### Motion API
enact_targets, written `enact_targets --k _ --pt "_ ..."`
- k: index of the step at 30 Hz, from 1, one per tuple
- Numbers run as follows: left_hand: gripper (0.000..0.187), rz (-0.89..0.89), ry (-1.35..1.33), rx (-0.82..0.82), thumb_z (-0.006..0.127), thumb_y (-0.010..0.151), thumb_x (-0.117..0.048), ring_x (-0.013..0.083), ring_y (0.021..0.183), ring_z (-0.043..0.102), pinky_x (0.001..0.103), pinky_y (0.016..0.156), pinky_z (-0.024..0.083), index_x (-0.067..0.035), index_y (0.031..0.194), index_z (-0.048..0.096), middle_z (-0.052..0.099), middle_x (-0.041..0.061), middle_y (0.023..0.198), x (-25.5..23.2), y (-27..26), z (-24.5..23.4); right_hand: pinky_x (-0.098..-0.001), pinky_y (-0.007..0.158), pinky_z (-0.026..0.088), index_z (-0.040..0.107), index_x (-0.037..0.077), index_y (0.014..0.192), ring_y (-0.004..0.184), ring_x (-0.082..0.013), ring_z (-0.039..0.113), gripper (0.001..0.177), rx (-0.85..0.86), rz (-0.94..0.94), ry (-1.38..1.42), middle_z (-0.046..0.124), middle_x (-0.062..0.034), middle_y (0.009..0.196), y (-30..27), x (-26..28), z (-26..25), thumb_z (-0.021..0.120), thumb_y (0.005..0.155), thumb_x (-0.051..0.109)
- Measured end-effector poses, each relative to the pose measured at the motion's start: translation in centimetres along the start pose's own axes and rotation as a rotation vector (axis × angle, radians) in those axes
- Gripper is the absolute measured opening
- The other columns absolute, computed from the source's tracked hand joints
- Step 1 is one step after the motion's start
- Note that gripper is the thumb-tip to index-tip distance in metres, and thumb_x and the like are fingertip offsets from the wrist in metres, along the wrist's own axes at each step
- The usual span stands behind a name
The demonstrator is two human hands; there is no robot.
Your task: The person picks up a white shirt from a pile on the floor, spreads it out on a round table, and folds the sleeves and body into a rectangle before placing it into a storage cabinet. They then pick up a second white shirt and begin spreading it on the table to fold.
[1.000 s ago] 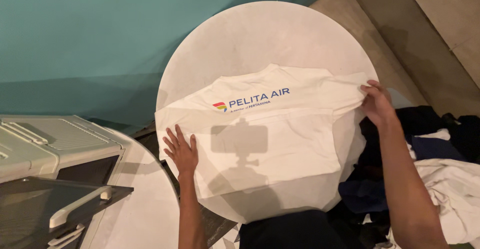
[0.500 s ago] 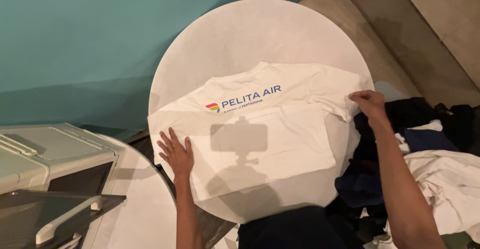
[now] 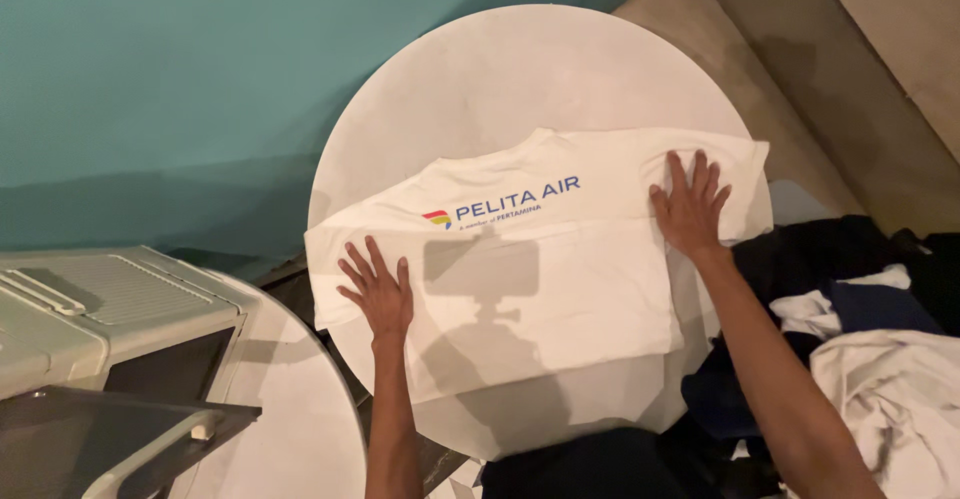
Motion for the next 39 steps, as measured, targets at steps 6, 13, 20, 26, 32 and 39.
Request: enact_targets --k 6,13,20,26,32,39 --pt "0.069 0.071 -0.013 -0.050 0.049 0.106 -0.043 0.0499 0.153 0.003 0.074 0.115 0.004 -0.011 0.162 0.024 0.008 0.026 0.168 -0.9 1.8 0.2 -0.0663 0.128 0.010 0.038 0.004 0.157 0.154 -0.0503 0.019 0.058 -0.167 -0.032 -0.010 0.026 -0.0277 0.164 2.7 1.3 -1.4 0.051 0.108 0.033" --pt "0.052 0.397 -0.125 -0.145 0.056 0.106 -0.018 0.0359 0.156 0.031 0.071 0.126 0.016 -0.013 0.155 0.043 0.037 0.013 0.165 -8.4 4.3 0.9 -0.0546 0.134 0.021 0.043 0.005 0.155 0.158 -0.0428 0.028 0.053 -0.102 -0.527 0.189 0.036 -0.0184 0.165 2.4 11.5 2.0 0.046 0.103 0.017" --pt "0.073 0.366 -0.043 -0.184 0.068 0.093 -0.037 0.0431 0.149 0.023 0.076 0.112 0.011 -0.009 0.152 0.036 0.028 0.018 0.161 -11.5 6.9 1.2 -0.0624 0.123 0.012 0.043 0.006 0.151 0.151 -0.0477 0.022 0.058 -0.119 -0.395 -0.024 0.030 -0.0234 0.161 4.9 13.5 2.4 0.057 0.098 0.023" --pt "0.075 0.538 0.028 -0.167 0.063 0.102 -0.038 0.0378 0.159 0.016 0.075 0.123 0.008 -0.013 0.164 0.028 0.021 0.014 0.171 -14.3 8.9 5.1 -0.0622 0.130 0.011 0.037 0.009 0.157 0.158 -0.0445 0.019 0.058 -0.077 -0.466 0.141 0.026 -0.0193 0.168 5.6 15.5 3.9 0.049 0.101 0.023" --pt "0.080 0.488 0.002 -0.063 0.063 0.096 -0.040 0.0422 0.153 0.007 0.074 0.114 0.000 -0.010 0.158 0.023 0.013 0.017 0.166 -16.4 9.7 2.5 -0.0633 0.121 0.004 0.032 0.005 0.160 0.153 -0.0487 0.012 0.065 -0.063 -0.442 -0.016 0.017 -0.0223 0.168 6.6 16.9 3.2 0.051 0.101 0.025" --pt "0.039 0.378 -0.243 -0.228 0.051 0.106 -0.014 0.0345 0.153 0.036 0.063 0.129 0.013 -0.007 0.144 0.053 0.047 0.013 0.155 -11.6 1.8 1.7 -0.0554 0.130 0.019 0.048 0.000 0.146 0.153 -0.0406 0.033 0.047 -0.216 -0.464 0.263 0.043 -0.0212 0.157 -1.8 14.4 0.4 0.050 0.099 0.000"
Point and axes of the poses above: each hand's wrist, its own y-axis towards the middle knuckle, its own z-axis out of the palm, x = y × z, the point moved 7 cm from there along y, towards the middle knuckle
